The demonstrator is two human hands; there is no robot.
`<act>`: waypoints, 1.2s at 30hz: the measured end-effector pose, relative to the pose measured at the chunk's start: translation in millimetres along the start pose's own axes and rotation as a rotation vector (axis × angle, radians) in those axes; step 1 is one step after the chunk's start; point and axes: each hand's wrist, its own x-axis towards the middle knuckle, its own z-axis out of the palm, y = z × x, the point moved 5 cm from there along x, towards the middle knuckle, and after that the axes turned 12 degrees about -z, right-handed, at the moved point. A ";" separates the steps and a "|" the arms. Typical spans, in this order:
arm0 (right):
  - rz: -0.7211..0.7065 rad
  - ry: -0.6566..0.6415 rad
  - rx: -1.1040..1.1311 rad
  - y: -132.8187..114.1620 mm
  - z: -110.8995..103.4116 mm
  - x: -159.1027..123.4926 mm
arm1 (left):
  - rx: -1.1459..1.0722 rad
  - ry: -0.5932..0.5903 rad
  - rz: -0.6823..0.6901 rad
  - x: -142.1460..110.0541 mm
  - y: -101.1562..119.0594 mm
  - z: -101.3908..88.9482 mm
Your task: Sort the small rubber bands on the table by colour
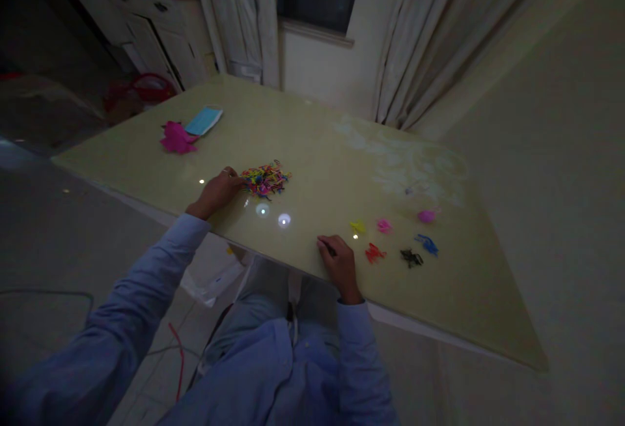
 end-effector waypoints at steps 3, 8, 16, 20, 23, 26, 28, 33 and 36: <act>0.006 -0.003 0.003 -0.3 0.9 -0.3 | -0.002 0.016 -0.023 1.5 0.0 2.8; 0.000 0.008 0.005 -0.1 0.6 -0.6 | -0.004 0.027 -0.053 4.8 0.6 5.8; -0.016 0.011 0.008 -0.6 1.1 0.1 | -0.295 0.175 -0.056 6.3 -7.5 -10.8; -0.010 0.008 0.018 0.8 1.2 -0.2 | -0.592 0.115 -0.129 10.6 -17.4 -8.9; 0.000 0.002 0.014 2.5 1.1 -0.8 | -0.878 0.006 -0.282 10.9 -22.8 -1.7; 0.004 -0.004 0.010 3.4 1.2 -1.4 | -1.058 -0.056 -0.370 9.6 -21.2 1.5; 0.003 -0.001 0.008 3.2 1.0 -1.7 | -1.124 -0.072 -0.393 9.3 -18.2 0.7; 0.003 0.003 -0.002 1.2 0.3 -0.8 | -1.223 -0.056 -0.463 7.9 -15.3 -3.6; 0.002 -0.001 0.004 0.3 0.0 0.3 | -1.312 -0.063 -0.451 5.3 -13.9 -4.8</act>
